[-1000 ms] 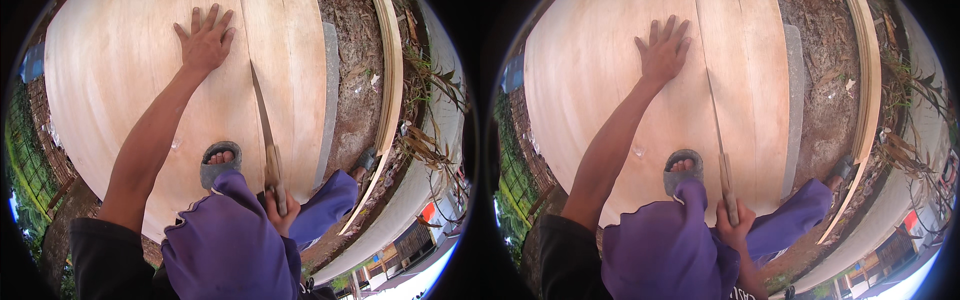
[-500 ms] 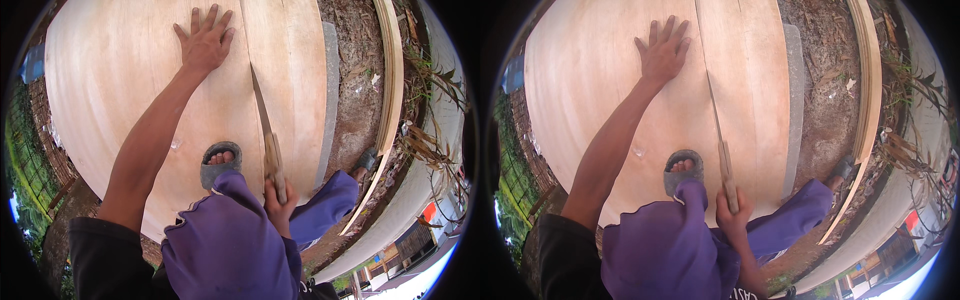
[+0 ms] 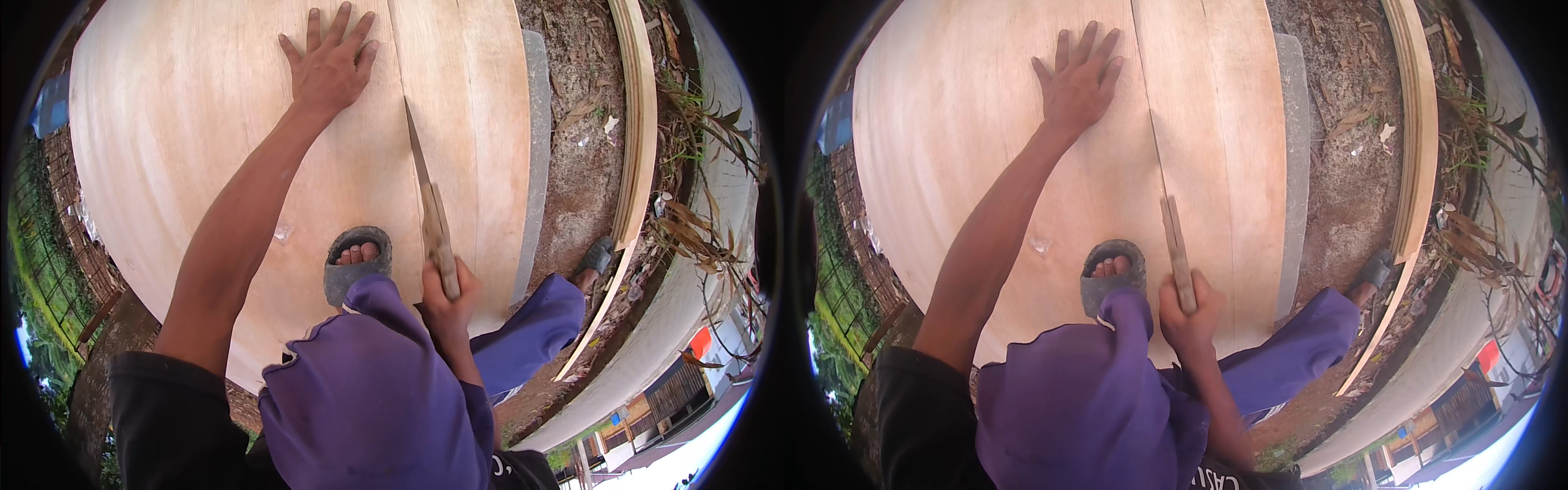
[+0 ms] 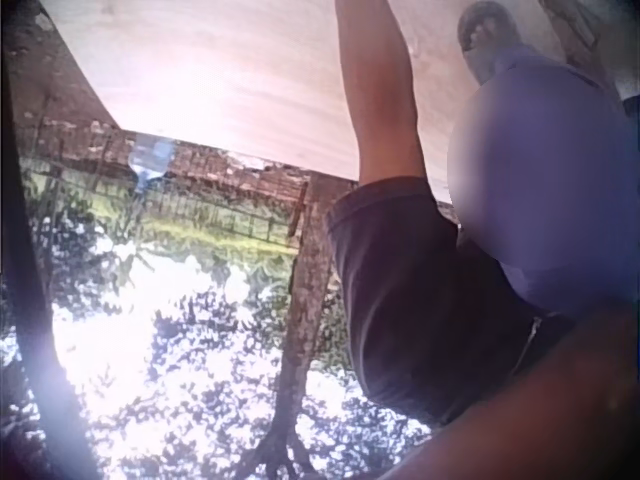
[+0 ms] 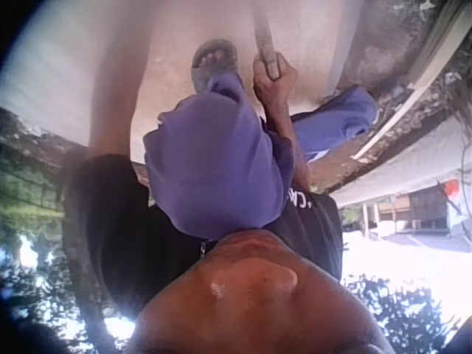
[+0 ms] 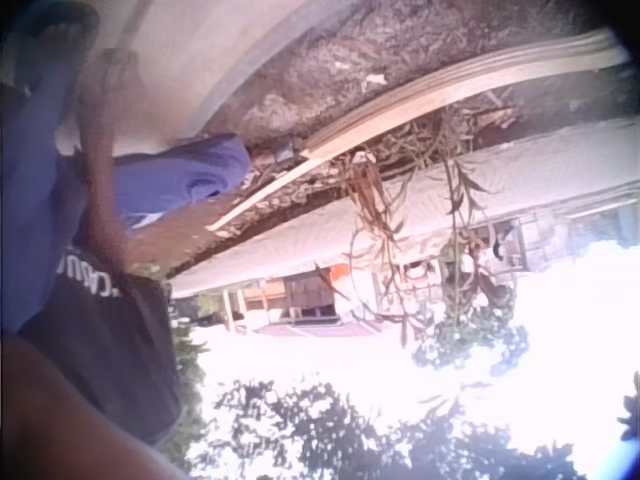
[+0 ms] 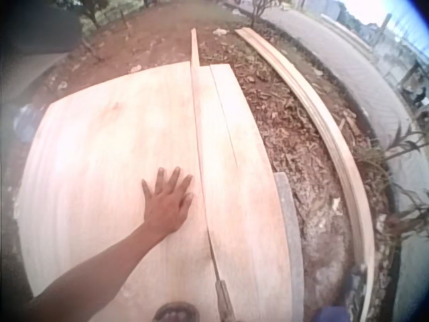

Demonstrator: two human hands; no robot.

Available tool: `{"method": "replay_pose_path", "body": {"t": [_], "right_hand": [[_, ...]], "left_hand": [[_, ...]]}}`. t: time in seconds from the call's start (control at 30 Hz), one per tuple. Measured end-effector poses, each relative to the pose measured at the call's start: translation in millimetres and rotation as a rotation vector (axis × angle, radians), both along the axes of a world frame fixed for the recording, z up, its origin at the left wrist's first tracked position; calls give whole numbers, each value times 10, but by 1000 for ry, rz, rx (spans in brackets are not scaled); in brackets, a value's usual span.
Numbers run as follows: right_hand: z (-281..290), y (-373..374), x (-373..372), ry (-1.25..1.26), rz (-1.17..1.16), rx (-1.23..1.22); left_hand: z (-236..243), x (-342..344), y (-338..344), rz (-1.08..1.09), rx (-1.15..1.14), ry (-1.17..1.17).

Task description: The person uses a hand saw to cut a large plywood sheet placed on the ground. They hold the sheet steady with one hand while sawing along a marked line, then lift and reposition the sheet to continue cutting.

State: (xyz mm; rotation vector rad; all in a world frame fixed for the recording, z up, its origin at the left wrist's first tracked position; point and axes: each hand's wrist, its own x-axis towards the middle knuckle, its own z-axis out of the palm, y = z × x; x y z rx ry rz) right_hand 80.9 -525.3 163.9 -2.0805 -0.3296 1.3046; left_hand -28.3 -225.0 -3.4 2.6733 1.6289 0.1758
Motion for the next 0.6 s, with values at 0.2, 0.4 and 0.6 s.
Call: {"method": "replay_pose_path", "body": {"t": [0.2,0.4,0.6], "right_hand": [[520,-499,-106,-219,55,21],[361,-575,-125,-122,-79,77],[-51,-51,-64,-136,26,29]], "left_hand": [[36,-21,9,14,6,37],[-1,15,-17,-5,30,11],[-4,-39,5,24,11,34]]}}
